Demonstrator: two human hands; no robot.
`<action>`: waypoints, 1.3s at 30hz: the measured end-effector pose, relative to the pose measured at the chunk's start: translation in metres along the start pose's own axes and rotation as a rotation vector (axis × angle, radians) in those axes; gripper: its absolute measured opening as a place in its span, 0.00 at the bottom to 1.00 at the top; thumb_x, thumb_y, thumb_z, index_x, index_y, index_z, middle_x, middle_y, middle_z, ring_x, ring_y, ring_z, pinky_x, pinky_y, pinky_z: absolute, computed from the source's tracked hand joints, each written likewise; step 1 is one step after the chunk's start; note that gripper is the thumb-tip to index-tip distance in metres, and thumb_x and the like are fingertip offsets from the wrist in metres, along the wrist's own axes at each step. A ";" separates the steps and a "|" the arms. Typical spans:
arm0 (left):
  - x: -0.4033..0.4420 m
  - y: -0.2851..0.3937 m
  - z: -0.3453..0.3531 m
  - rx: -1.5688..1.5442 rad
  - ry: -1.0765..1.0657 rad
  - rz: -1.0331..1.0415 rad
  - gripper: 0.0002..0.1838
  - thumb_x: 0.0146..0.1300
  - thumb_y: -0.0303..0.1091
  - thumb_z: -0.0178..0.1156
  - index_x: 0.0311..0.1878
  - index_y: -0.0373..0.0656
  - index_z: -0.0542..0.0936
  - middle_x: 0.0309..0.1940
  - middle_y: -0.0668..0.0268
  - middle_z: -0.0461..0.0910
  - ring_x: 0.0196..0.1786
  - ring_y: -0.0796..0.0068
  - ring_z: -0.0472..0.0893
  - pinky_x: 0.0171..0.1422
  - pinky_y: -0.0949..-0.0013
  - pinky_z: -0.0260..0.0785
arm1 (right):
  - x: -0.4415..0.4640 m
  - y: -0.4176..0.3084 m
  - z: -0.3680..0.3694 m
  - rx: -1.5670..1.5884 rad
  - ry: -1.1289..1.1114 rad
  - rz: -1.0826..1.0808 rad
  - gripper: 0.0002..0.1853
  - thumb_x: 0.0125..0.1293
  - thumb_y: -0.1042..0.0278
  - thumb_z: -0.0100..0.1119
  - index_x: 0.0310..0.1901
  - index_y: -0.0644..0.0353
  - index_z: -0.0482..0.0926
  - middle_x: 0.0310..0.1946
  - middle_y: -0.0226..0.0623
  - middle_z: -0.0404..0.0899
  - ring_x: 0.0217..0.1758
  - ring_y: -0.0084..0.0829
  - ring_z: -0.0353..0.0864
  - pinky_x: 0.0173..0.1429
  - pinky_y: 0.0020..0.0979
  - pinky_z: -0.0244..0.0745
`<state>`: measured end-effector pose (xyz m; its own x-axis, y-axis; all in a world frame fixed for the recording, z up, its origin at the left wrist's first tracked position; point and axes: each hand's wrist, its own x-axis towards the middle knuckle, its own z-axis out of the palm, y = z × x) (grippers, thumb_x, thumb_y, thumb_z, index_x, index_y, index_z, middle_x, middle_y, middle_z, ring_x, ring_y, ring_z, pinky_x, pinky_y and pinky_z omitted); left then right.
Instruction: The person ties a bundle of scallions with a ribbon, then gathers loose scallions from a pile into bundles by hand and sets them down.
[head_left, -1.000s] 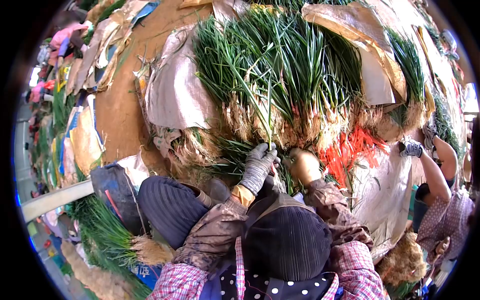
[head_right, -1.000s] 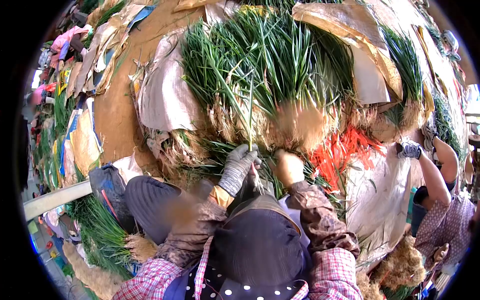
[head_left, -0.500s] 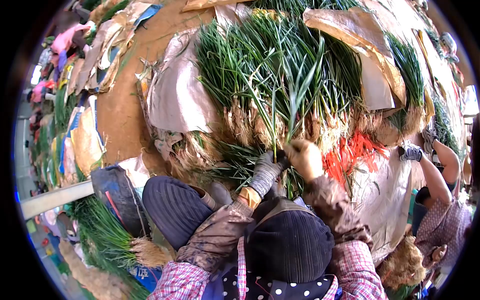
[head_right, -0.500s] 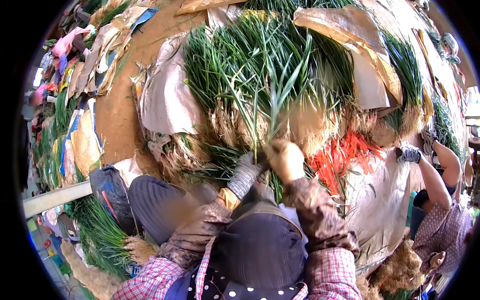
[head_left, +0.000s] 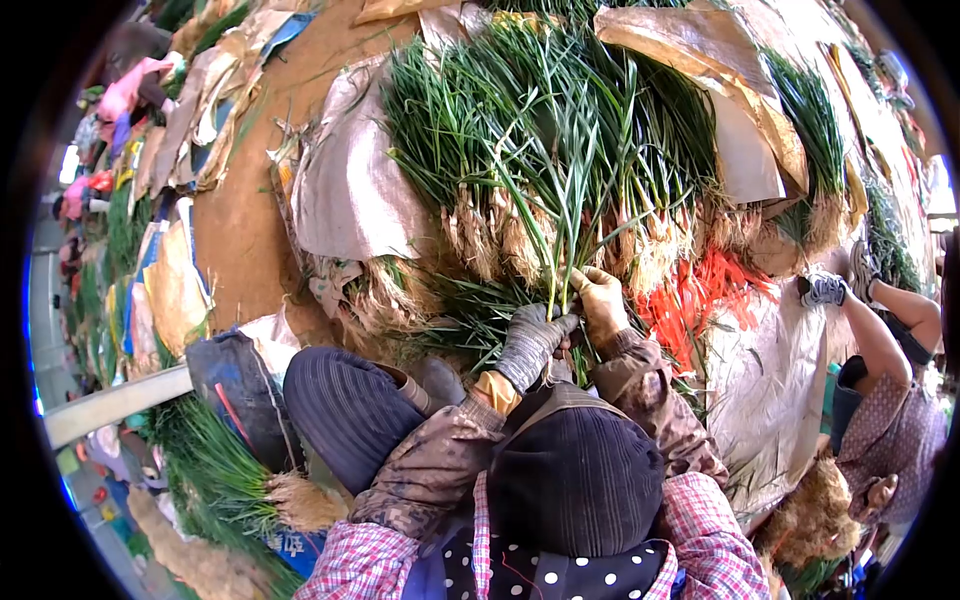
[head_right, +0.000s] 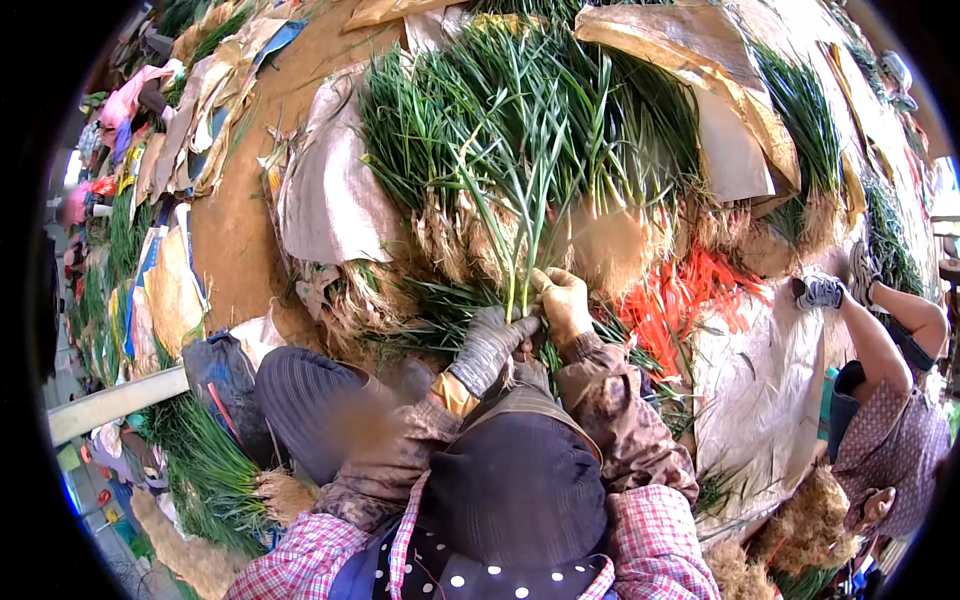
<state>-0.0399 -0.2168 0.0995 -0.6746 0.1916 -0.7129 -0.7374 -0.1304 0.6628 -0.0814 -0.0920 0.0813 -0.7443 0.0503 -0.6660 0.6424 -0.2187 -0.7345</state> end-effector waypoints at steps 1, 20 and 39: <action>-0.006 0.005 0.001 -0.038 0.009 -0.011 0.07 0.61 0.29 0.63 0.37 0.36 0.79 0.22 0.65 0.80 0.20 0.81 0.75 0.23 0.77 0.67 | -0.003 0.001 0.004 0.018 0.127 -0.035 0.09 0.64 0.66 0.61 0.36 0.65 0.79 0.27 0.32 0.81 0.23 0.20 0.76 0.27 0.23 0.73; 0.042 -0.037 -0.029 -0.288 -0.085 0.143 0.18 0.62 0.36 0.63 0.53 0.40 0.79 0.23 0.72 0.78 0.18 0.80 0.73 0.23 0.76 0.68 | -0.012 0.013 -0.032 -0.712 -0.071 -0.430 0.05 0.66 0.70 0.58 0.34 0.62 0.79 0.24 0.32 0.79 0.27 0.22 0.75 0.34 0.25 0.73; 0.006 0.004 -0.004 0.189 0.057 0.133 0.07 0.64 0.34 0.61 0.37 0.40 0.80 0.26 0.70 0.81 0.24 0.83 0.76 0.28 0.78 0.69 | -0.010 0.038 -0.033 -0.651 0.035 -0.055 0.14 0.68 0.64 0.54 0.36 0.69 0.79 0.28 0.38 0.82 0.24 0.27 0.80 0.33 0.27 0.80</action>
<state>-0.0473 -0.2199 0.0971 -0.7705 0.1284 -0.6244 -0.6257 0.0348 0.7793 -0.0441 -0.0687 0.0558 -0.7796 0.0789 -0.6213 0.5915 0.4189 -0.6890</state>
